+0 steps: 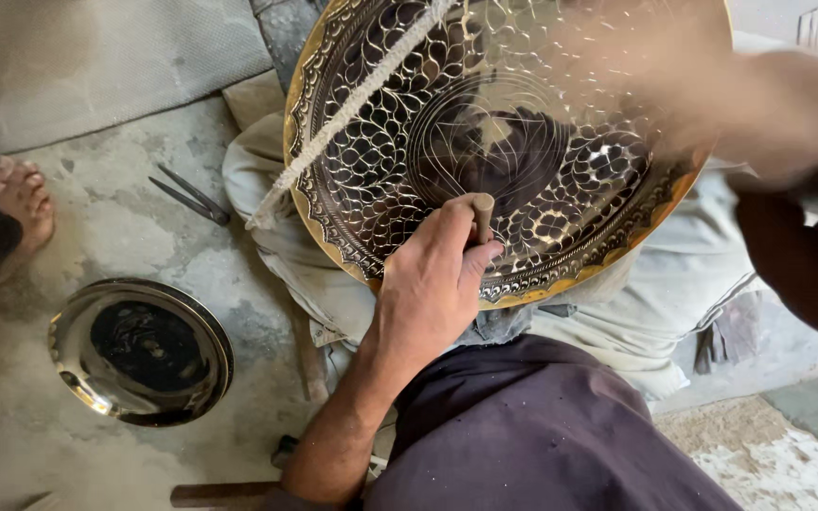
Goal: The person sits on the floor with a large decorative brass tray on their lap. They hold a small punch against the tray's surface with one hand and strike it with a wooden mallet held in the other hand, repeatedly repositioning the punch to work the patterned design on the tray.
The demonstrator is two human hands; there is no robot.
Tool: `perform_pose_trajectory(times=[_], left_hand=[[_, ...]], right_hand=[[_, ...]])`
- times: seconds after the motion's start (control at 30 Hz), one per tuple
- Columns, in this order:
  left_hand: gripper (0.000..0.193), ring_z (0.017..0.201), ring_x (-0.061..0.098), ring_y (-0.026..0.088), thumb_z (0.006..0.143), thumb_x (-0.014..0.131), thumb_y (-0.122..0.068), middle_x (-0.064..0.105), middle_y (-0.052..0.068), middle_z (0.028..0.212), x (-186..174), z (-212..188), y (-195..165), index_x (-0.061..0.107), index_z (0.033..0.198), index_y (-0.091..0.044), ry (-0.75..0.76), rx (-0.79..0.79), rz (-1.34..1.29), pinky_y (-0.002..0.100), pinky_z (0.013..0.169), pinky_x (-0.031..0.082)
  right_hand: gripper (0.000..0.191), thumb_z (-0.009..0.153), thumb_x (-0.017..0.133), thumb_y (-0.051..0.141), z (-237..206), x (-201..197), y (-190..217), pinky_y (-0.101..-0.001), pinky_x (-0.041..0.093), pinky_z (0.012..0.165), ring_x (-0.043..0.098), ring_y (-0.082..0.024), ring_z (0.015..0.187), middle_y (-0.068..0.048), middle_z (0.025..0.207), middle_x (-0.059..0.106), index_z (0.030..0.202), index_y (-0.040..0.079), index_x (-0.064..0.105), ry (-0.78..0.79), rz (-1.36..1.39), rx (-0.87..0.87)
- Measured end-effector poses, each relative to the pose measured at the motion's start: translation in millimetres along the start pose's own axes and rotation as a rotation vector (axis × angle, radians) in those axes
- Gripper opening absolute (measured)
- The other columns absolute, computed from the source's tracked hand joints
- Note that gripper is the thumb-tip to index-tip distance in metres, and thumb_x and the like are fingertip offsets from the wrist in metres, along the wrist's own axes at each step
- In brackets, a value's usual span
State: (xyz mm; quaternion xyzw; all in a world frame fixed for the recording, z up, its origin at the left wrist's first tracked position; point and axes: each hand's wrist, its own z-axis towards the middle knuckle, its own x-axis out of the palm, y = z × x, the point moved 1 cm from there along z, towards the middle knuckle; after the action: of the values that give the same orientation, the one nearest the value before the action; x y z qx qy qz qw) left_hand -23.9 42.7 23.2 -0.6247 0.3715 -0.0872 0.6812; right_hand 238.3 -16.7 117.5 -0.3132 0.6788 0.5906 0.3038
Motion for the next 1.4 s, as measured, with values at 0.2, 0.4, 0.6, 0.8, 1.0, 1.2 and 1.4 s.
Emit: perform_pose_trajectory(times=[0.2,0.4,0.6,0.8,1.0,1.2,1.4], left_hand=[[0.039,0.099,0.073,0.031,0.097,0.071,-0.010,0.068,0.017,0.116,-1,1,0,0.053,0.130,-0.001,-0.009,0.023,-0.003,0.039,0.080,0.062],[0.037,0.097,0.074,0.029,0.098,0.071,-0.010,0.069,0.015,0.115,-3,0,1,0.054,0.129,-0.003,0.015,-0.017,-0.016,0.039,0.079,0.062],[0.037,0.093,0.075,0.027,0.098,0.072,-0.009,0.069,0.014,0.111,-2,1,0,0.053,0.129,-0.004,0.036,-0.036,-0.044,0.038,0.077,0.062],[0.034,0.090,0.075,0.022,0.098,0.072,-0.009,0.069,0.011,0.107,-1,2,1,0.054,0.127,-0.005,0.054,-0.048,-0.028,0.034,0.073,0.063],[0.035,0.093,0.076,0.024,0.098,0.071,-0.006,0.069,0.011,0.108,-2,0,-1,0.054,0.128,-0.005,0.020,-0.021,-0.069,0.037,0.075,0.063],[0.030,0.090,0.074,0.029,0.099,0.073,-0.008,0.068,0.011,0.102,-7,2,-1,0.053,0.119,-0.003,0.072,-0.060,-0.013,0.042,0.073,0.058],[0.035,0.088,0.072,0.029,0.097,0.072,-0.007,0.066,0.011,0.100,-9,3,-2,0.055,0.127,-0.002,0.049,-0.013,-0.044,0.042,0.073,0.058]], right_hand=[[0.047,0.088,0.054,-0.020,1,0,0,-0.0360,0.055,0.070,0.069,-0.028,0.087,-0.024,0.109,0.068,0.132,-0.006,0.060,0.013,-0.395,-0.048],[0.042,0.091,0.051,-0.019,-1,3,3,-0.0357,0.055,0.070,0.069,-0.025,0.089,-0.022,0.113,0.068,0.131,-0.007,0.056,0.029,-0.258,0.028],[0.032,0.096,0.053,-0.017,2,3,9,-0.0350,0.052,0.067,0.068,-0.023,0.091,-0.022,0.119,0.066,0.128,-0.010,0.050,-0.035,-0.038,0.198],[0.053,0.083,0.049,-0.028,-1,7,11,-0.0430,0.056,0.092,0.066,-0.037,0.110,-0.028,0.116,0.063,0.134,-0.013,0.050,-0.025,-0.106,-0.039],[0.057,0.082,0.067,-0.019,-6,8,24,-0.0411,0.055,0.075,0.065,-0.038,0.088,-0.029,0.105,0.064,0.138,-0.013,0.057,-0.009,-0.429,0.030],[0.045,0.087,0.071,-0.008,-6,1,34,-0.0399,0.056,0.076,0.067,-0.032,0.083,-0.022,0.101,0.068,0.130,-0.005,0.063,0.060,-0.657,-0.016],[0.046,0.094,0.065,-0.008,-27,10,15,-0.0410,0.057,0.082,0.067,-0.033,0.090,-0.023,0.107,0.067,0.139,-0.003,0.061,-0.001,-0.617,-0.004]])
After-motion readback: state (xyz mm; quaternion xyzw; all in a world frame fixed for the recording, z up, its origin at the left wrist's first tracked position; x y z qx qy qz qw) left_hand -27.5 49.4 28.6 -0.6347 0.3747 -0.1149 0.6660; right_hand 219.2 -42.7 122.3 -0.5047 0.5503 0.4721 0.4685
